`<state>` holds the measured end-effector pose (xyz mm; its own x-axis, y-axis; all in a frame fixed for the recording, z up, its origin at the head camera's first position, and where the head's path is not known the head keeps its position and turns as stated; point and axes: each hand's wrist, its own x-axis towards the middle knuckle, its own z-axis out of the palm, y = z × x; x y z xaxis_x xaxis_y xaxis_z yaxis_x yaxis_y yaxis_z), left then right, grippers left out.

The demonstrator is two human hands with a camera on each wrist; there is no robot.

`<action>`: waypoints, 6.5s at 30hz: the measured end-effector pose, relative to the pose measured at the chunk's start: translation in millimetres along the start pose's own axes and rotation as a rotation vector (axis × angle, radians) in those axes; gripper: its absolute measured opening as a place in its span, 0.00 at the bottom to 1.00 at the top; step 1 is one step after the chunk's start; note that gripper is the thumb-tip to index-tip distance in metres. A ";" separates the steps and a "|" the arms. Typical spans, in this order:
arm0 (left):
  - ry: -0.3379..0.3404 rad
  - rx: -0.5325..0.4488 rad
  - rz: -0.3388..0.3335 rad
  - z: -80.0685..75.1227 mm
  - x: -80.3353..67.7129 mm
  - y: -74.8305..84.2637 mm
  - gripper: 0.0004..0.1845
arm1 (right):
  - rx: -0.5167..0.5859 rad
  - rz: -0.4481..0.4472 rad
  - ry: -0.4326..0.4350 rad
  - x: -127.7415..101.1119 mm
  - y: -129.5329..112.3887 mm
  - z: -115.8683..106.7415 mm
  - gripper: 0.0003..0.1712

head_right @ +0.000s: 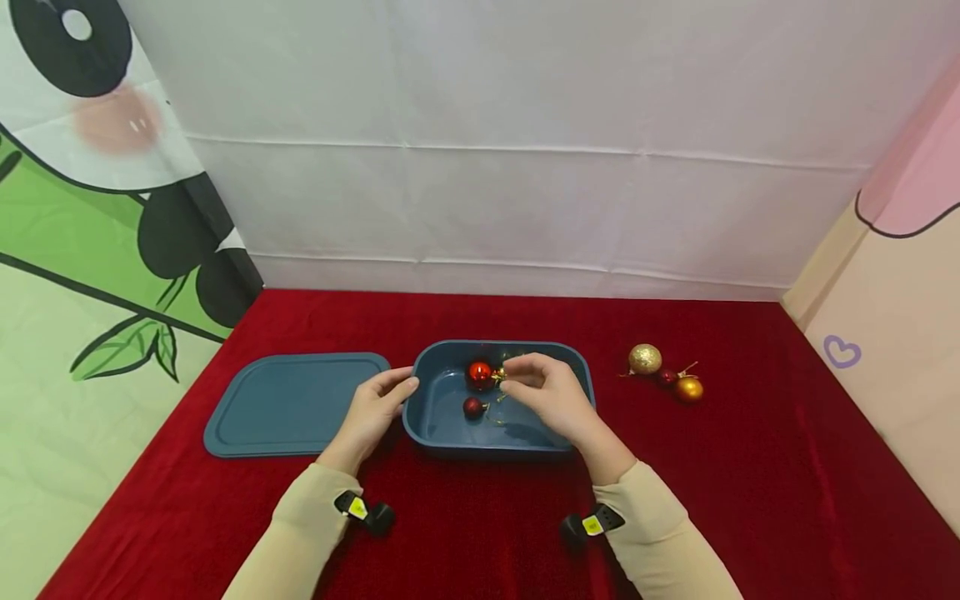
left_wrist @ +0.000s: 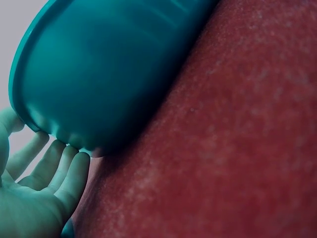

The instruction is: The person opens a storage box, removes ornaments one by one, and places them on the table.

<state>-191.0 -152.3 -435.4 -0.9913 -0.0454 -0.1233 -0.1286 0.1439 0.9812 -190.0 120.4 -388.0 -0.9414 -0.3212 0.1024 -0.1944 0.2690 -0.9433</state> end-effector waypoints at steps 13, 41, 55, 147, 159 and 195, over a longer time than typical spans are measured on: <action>0.002 -0.006 0.009 1.0 1.4 0.1 0.19 | -0.054 -0.025 -0.079 7.7 -1.1 15.5 0.20; -0.002 -0.002 -0.008 -3.3 2.3 -0.2 0.20 | -0.162 -0.004 -0.158 18.1 9.4 42.4 0.25; -0.010 -0.009 -0.005 -4.0 0.8 0.3 0.20 | -0.251 -0.006 -0.157 20.3 8.5 46.7 0.24; 0.004 -0.011 0.002 0.4 0.3 -0.8 0.20 | -0.187 -0.030 0.024 2.7 2.8 11.2 0.14; 0.009 -0.019 -0.006 2.3 1.0 -1.2 0.20 | -0.152 0.007 0.048 -5.5 3.4 -6.3 0.17; -0.003 -0.022 0.003 2.3 1.5 -2.2 0.20 | -0.052 -0.079 0.244 -37.2 10.7 -57.3 0.17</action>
<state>-192.3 -150.4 -438.1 -0.9918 -0.0424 -0.1207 -0.1251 0.1225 0.9846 -172.9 187.3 -383.8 -0.9602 -0.1159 0.2542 -0.2778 0.3004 -0.9125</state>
